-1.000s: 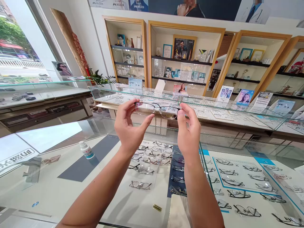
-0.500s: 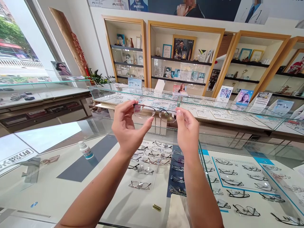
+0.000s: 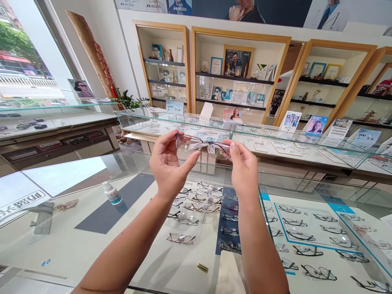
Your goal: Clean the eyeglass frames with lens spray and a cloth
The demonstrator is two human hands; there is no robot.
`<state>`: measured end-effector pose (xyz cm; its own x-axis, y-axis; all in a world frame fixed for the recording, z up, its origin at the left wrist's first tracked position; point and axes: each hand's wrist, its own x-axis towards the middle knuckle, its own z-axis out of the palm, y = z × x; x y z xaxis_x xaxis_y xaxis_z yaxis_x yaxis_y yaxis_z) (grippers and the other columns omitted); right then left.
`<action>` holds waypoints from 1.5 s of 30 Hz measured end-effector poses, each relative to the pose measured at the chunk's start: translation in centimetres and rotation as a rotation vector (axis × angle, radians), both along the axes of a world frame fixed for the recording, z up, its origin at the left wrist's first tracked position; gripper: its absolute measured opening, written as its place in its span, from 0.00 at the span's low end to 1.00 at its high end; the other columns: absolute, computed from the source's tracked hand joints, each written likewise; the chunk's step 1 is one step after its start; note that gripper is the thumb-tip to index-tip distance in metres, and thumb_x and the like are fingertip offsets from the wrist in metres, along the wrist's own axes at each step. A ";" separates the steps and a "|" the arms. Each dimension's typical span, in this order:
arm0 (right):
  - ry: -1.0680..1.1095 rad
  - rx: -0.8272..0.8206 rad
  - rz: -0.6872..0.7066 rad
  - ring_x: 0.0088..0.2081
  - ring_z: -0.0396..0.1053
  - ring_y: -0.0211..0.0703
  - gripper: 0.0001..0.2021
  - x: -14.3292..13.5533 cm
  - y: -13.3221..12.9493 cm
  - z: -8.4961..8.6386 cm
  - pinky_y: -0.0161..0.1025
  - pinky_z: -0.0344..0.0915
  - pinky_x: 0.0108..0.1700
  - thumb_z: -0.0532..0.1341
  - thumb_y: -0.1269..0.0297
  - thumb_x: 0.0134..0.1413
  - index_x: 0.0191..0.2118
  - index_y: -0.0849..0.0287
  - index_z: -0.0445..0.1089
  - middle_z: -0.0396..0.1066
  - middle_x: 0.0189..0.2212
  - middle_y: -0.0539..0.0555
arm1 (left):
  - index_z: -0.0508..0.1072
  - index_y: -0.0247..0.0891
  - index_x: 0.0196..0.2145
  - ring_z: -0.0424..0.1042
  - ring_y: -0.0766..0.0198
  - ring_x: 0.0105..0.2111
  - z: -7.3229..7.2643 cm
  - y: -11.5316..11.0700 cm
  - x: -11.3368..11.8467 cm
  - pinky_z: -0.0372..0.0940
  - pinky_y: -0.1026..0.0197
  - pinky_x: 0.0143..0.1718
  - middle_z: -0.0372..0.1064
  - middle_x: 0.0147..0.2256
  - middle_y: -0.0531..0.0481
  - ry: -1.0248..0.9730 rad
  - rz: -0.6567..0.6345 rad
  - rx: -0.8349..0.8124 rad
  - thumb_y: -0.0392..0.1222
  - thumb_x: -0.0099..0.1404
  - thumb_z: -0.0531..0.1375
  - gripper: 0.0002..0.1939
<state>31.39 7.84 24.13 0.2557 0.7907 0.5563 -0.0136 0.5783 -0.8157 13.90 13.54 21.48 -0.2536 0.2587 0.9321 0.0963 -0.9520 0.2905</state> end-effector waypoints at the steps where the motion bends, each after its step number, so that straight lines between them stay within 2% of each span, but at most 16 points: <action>1: 0.029 -0.009 0.035 0.54 0.81 0.54 0.16 0.0 0.0 0.1 0.57 0.76 0.63 0.65 0.45 0.68 0.48 0.50 0.82 0.84 0.51 0.54 | 0.72 0.47 0.63 0.77 0.54 0.56 0.0 0.0 -0.1 0.74 0.47 0.62 0.72 0.57 0.44 0.003 0.022 -0.018 0.46 0.62 0.76 0.35; 5: 0.099 -0.058 0.165 0.54 0.82 0.54 0.15 0.2 -0.1 0.4 0.58 0.76 0.63 0.67 0.48 0.66 0.48 0.51 0.82 0.84 0.51 0.55 | 0.74 0.45 0.62 0.74 0.50 0.61 0.1 -0.3 -0.4 0.68 0.43 0.67 0.75 0.58 0.44 0.021 0.100 -0.106 0.46 0.62 0.76 0.32; 10: 0.127 -0.058 0.230 0.54 0.81 0.53 0.14 0.7 0.2 0.2 0.57 0.77 0.63 0.70 0.50 0.64 0.48 0.51 0.81 0.83 0.51 0.55 | 0.75 0.44 0.62 0.75 0.51 0.59 0.4 -0.3 -0.6 0.70 0.43 0.65 0.76 0.57 0.44 0.063 0.110 -0.136 0.48 0.62 0.76 0.32; 15: 0.083 -0.073 0.288 0.57 0.79 0.52 0.12 1.4 0.1 0.4 0.57 0.74 0.65 0.67 0.50 0.66 0.48 0.48 0.81 0.83 0.52 0.53 | 0.74 0.44 0.62 0.77 0.52 0.58 0.7 0.3 -1.4 0.72 0.45 0.62 0.77 0.56 0.43 0.123 0.068 -0.104 0.49 0.62 0.76 0.33; 19: -0.032 -0.110 0.357 0.57 0.77 0.51 0.11 2.1 0.2 0.6 0.53 0.72 0.64 0.65 0.50 0.66 0.45 0.48 0.80 0.82 0.51 0.53 | 0.76 0.44 0.61 0.77 0.51 0.57 1.4 0.6 -3.0 0.72 0.45 0.61 0.79 0.56 0.42 0.334 -0.026 -0.093 0.49 0.61 0.76 0.32; 22: -0.159 -0.182 0.342 0.51 0.78 0.48 0.09 2.1 0.4 0.5 0.49 0.72 0.60 0.70 0.51 0.61 0.41 0.49 0.78 0.82 0.46 0.52 | 0.76 0.45 0.61 0.77 0.51 0.58 1.8 0.5 -3.9 0.72 0.45 0.61 0.79 0.56 0.43 0.472 -0.085 -0.085 0.48 0.62 0.76 0.32; 25: -0.256 -0.215 0.326 0.44 0.77 0.46 0.10 1.9 0.3 0.5 0.47 0.73 0.53 0.72 0.51 0.60 0.38 0.51 0.78 0.81 0.39 0.52 | 0.76 0.46 0.62 0.77 0.52 0.58 2.0 0.5 -4.3 0.71 0.44 0.62 0.79 0.56 0.43 0.498 -0.093 -0.085 0.47 0.62 0.76 0.32; 27: -0.260 -0.221 0.327 0.42 0.77 0.46 0.11 1.7 0.2 0.5 0.47 0.73 0.52 0.71 0.50 0.61 0.38 0.51 0.79 0.82 0.37 0.52 | 0.76 0.46 0.62 0.77 0.52 0.58 2.1 0.6 -4.5 0.71 0.44 0.62 0.79 0.56 0.43 0.488 -0.090 -0.089 0.47 0.61 0.76 0.32; 33: -0.210 -0.231 0.298 0.41 0.80 0.49 0.09 2.0 0.3 0.5 0.49 0.73 0.54 0.72 0.53 0.60 0.36 0.52 0.82 0.83 0.35 0.54 | 0.76 0.45 0.61 0.77 0.51 0.58 2.2 0.9 -5.0 0.71 0.44 0.62 0.79 0.56 0.43 0.490 -0.057 -0.078 0.49 0.62 0.76 0.31; 36: -0.264 -0.207 0.276 0.40 0.79 0.47 0.09 2.3 0.4 0.2 0.47 0.73 0.49 0.72 0.52 0.61 0.38 0.51 0.81 0.83 0.36 0.53 | 0.76 0.45 0.61 0.77 0.51 0.58 2.1 1.1 -5.0 0.71 0.44 0.62 0.79 0.56 0.42 0.497 -0.104 -0.066 0.49 0.63 0.75 0.31; 40: -0.374 -0.184 0.246 0.37 0.76 0.46 0.12 2.6 0.8 -0.3 0.43 0.72 0.40 0.74 0.49 0.57 0.39 0.50 0.81 0.82 0.35 0.53 | 0.76 0.46 0.62 0.76 0.50 0.60 2.0 1.0 -5.0 0.69 0.41 0.64 0.77 0.60 0.42 0.548 -0.181 -0.065 0.50 0.64 0.75 0.30; 45: -0.441 -0.195 0.122 0.34 0.75 0.49 0.14 2.9 1.2 -1.2 0.46 0.70 0.35 0.76 0.46 0.52 0.37 0.49 0.83 0.82 0.34 0.54 | 0.77 0.49 0.62 0.74 0.47 0.62 2.1 0.5 -5.0 0.68 0.39 0.66 0.76 0.61 0.43 0.634 -0.139 -0.117 0.51 0.64 0.75 0.31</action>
